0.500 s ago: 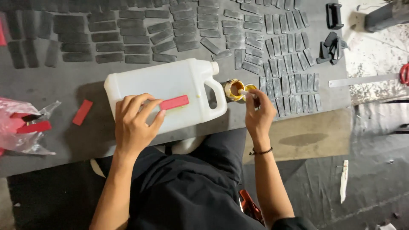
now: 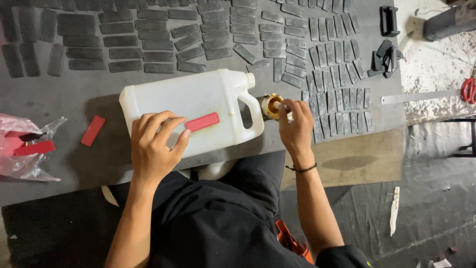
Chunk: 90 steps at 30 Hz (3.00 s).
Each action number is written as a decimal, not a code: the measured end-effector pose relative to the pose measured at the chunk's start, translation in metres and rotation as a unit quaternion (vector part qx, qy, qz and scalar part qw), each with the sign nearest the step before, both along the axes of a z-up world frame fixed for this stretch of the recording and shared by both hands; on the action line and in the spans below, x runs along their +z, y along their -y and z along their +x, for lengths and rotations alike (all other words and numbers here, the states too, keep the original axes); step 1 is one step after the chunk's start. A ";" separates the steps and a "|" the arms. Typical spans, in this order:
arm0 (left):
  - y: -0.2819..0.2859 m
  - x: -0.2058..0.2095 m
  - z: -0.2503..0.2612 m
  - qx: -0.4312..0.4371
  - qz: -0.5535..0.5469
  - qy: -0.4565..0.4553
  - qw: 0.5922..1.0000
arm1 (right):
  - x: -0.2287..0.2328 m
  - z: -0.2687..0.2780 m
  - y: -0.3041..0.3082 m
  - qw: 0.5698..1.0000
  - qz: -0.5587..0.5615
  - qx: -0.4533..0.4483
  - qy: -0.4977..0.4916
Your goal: Applying glue to small red leather strips and placing them on a workbench
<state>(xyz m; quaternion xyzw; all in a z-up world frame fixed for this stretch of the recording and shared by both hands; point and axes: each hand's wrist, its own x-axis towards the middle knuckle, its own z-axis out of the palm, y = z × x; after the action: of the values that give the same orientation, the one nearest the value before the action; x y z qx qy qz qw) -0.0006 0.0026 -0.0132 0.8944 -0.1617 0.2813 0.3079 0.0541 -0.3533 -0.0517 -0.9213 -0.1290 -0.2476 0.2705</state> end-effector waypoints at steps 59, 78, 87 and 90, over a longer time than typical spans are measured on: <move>-0.004 0.004 0.002 0.003 -0.059 0.009 0.998 | 0.065 -0.052 -0.174 0.999 0.000 0.035 0.020; -0.011 -0.002 -0.001 0.020 -0.246 -0.005 0.969 | 0.079 -0.051 -0.192 0.997 0.016 0.069 0.028; -0.012 -0.003 -0.001 0.009 -0.256 -0.001 0.967 | 0.083 -0.053 -0.194 0.995 -0.016 0.096 0.023; -0.011 -0.005 0.000 0.011 -0.258 0.005 0.966 | 0.082 -0.059 -0.203 0.992 0.015 0.129 0.004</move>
<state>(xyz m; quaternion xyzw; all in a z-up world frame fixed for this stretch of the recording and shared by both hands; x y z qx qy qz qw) -0.0007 0.0134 -0.0179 0.7852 -0.0751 0.3209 0.5243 -0.0049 -0.1507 0.0300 -0.8918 -0.2438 -0.2167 0.3135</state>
